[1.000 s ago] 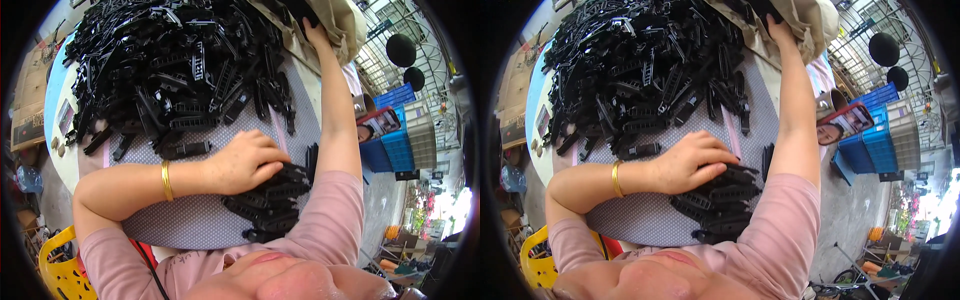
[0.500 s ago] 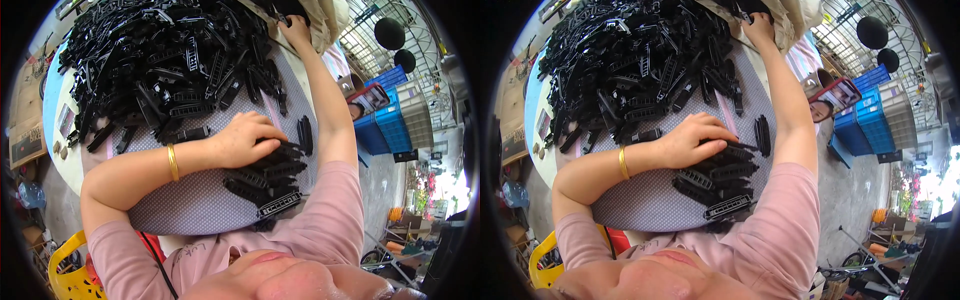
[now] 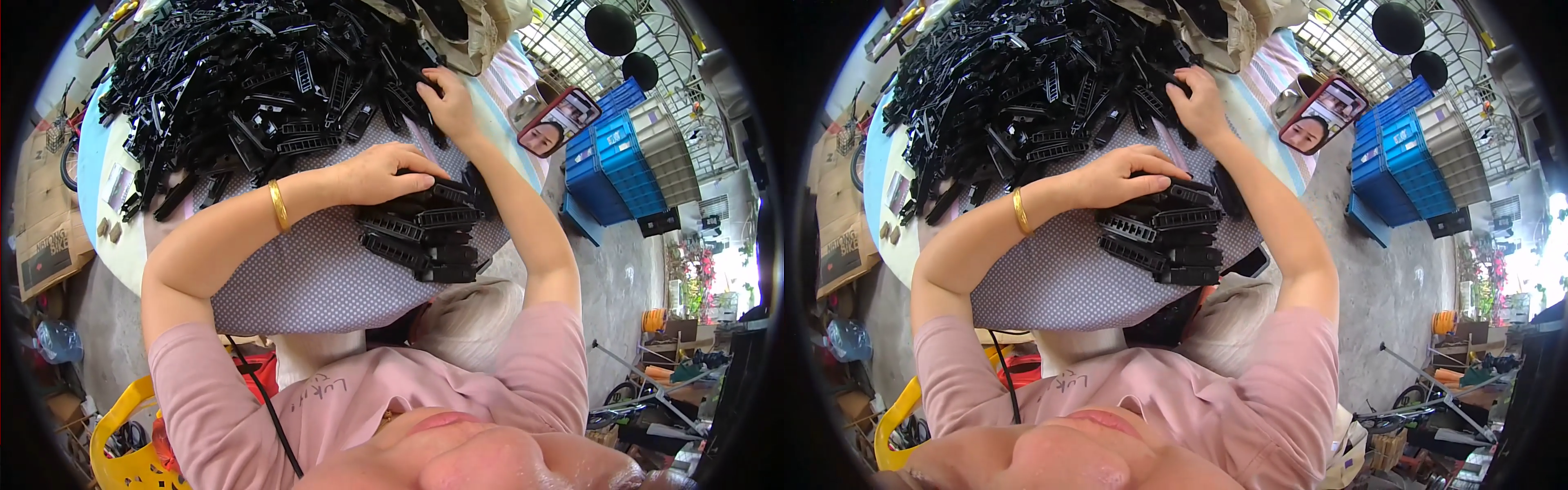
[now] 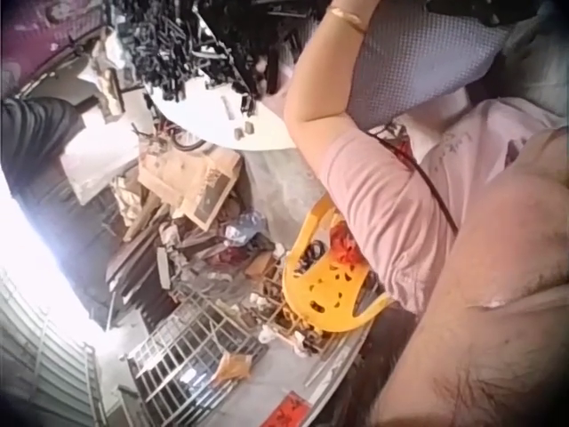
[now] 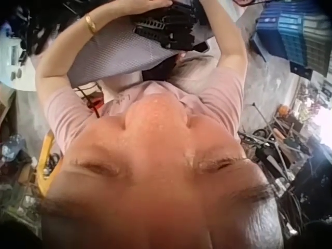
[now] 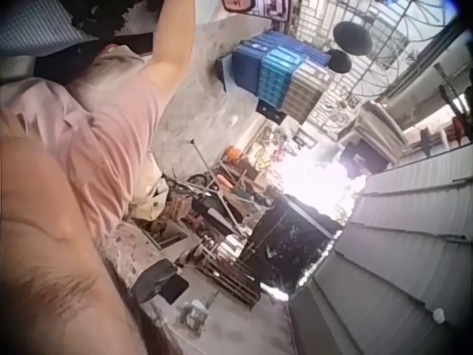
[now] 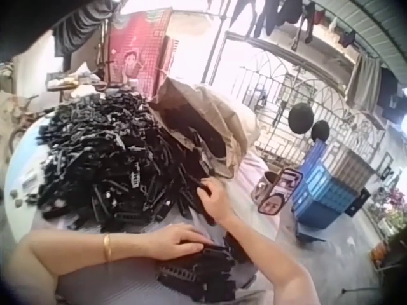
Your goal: Sorting and inspecting black plastic hair clips on a workbench.
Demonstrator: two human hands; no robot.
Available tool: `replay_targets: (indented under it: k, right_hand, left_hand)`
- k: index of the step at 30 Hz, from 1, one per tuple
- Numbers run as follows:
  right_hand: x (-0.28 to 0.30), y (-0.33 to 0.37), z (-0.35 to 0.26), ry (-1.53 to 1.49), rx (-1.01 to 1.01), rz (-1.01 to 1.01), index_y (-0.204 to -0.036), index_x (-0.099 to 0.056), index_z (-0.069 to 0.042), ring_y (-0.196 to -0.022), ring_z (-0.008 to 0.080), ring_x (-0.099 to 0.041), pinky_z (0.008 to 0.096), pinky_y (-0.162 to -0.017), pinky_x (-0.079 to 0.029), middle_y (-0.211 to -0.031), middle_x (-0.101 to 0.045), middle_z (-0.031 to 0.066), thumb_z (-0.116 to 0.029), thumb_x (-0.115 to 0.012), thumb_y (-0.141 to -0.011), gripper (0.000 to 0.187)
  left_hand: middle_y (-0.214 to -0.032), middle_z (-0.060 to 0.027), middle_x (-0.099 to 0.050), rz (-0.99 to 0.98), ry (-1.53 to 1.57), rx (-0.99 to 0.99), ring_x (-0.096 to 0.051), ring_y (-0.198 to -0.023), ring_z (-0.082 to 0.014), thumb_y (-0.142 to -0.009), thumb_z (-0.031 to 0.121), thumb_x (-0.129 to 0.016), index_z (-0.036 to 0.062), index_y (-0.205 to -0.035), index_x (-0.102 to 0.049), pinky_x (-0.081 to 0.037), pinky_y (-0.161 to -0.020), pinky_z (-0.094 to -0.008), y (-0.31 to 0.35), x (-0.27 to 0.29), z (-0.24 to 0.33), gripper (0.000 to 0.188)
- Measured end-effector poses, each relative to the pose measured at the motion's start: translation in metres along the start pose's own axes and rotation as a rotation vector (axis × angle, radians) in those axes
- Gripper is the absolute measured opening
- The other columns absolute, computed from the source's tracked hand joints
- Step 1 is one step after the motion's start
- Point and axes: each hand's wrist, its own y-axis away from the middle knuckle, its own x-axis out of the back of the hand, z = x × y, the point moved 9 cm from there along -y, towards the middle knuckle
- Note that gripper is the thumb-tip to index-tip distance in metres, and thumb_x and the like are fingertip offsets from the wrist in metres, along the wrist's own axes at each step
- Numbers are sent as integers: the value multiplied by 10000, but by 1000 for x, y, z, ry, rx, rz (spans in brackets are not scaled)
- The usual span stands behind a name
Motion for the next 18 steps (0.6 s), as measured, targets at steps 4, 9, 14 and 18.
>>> replay_targets:
  k: [4,9,14,18]
  right_hand:
    - [-4,11,-17,-231,-274,52,-862,-627,36,-946,304,-576,353,-841,-438,-971,-621,175,-179,-636,-751,242]
    - [-1,-1,-13,-355,-480,43,-938,-632,41,-727,198,-637,298,-665,-486,-795,-658,139,-178,-642,-760,283]
    - [40,-11,21,-678,-428,115,-959,-643,25,-611,104,-613,214,-595,-492,-778,-665,100,-101,-593,-808,203]
    - [41,0,31,-371,-504,-204,-1059,-615,-27,-604,103,-600,223,-578,-485,-791,-652,94,-32,-529,-781,291]
  left_hand:
    - [-1127,-128,-539,-38,-36,25,-510,-1064,-238,-929,265,-458,71,-1138,-599,-383,-939,-315,2,3,4,318]
    - [-955,-115,-626,286,-106,85,-606,-819,-198,-885,126,-530,0,-1082,-599,-479,-785,-287,5,41,7,244]
    - [-1059,-81,-572,424,-953,-221,-472,-1070,-257,-731,72,-627,42,-1043,-615,-418,-896,-354,-16,56,22,313]
    - [-1020,-67,-571,273,-982,-9,-480,-1057,-233,-751,133,-630,60,-1001,-620,-427,-858,-369,-44,61,-5,261]
